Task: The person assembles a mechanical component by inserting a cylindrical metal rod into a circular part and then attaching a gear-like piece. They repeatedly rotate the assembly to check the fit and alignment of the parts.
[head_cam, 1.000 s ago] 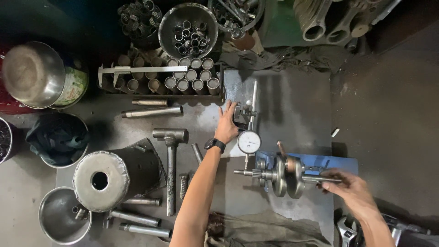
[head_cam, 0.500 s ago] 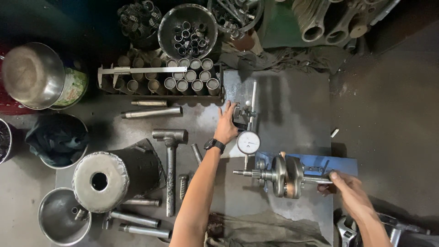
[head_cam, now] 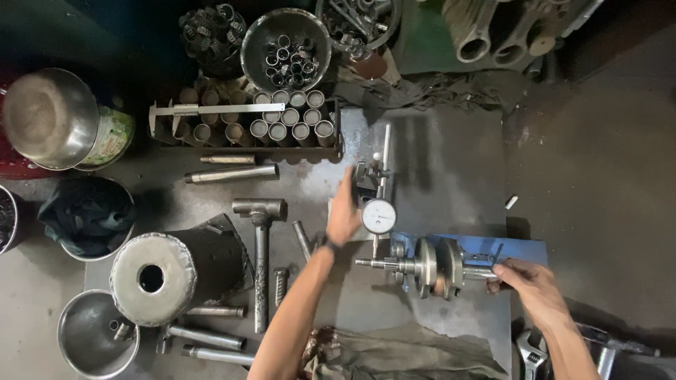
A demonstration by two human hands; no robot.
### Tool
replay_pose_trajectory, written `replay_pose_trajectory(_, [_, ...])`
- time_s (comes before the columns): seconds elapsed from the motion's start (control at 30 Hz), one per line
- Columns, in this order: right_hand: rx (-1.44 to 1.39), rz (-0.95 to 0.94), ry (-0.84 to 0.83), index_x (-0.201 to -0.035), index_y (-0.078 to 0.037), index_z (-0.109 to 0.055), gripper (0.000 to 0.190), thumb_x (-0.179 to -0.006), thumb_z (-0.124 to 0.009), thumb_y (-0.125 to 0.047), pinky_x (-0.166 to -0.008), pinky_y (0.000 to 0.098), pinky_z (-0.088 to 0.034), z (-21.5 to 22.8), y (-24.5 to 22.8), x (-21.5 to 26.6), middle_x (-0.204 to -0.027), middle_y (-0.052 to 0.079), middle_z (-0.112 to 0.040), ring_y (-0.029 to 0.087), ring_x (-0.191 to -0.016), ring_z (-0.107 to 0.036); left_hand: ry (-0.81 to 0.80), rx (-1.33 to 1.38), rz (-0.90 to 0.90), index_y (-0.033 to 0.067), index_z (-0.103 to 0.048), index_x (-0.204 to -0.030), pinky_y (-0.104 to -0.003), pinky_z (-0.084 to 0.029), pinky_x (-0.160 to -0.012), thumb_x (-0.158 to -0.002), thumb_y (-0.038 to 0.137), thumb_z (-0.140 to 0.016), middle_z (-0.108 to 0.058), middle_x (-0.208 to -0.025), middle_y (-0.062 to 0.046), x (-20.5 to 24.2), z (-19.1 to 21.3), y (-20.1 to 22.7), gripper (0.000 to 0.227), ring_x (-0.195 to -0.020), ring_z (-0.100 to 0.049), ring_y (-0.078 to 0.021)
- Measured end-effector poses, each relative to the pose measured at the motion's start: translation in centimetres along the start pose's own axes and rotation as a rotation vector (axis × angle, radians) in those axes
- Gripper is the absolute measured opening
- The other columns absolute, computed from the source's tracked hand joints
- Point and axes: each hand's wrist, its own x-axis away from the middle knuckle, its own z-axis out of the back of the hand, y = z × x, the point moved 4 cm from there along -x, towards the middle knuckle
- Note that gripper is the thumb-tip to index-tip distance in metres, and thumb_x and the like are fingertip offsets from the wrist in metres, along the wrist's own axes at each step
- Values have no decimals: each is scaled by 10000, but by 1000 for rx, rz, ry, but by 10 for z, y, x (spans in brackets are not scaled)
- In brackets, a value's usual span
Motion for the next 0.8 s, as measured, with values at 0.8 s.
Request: replay_pose_trajectory(0.8, [-220,154,111,-1159,13,-622,465,-846,-743,-309,-918,438,-533,25,60,135,-1005,197,-762,231,-953,-729,204,1462,706,73,-650,-1046,-374,-529,-842,-964,353,-534,-705,-1004,-56,123,44,291,314,-936,-667,-185])
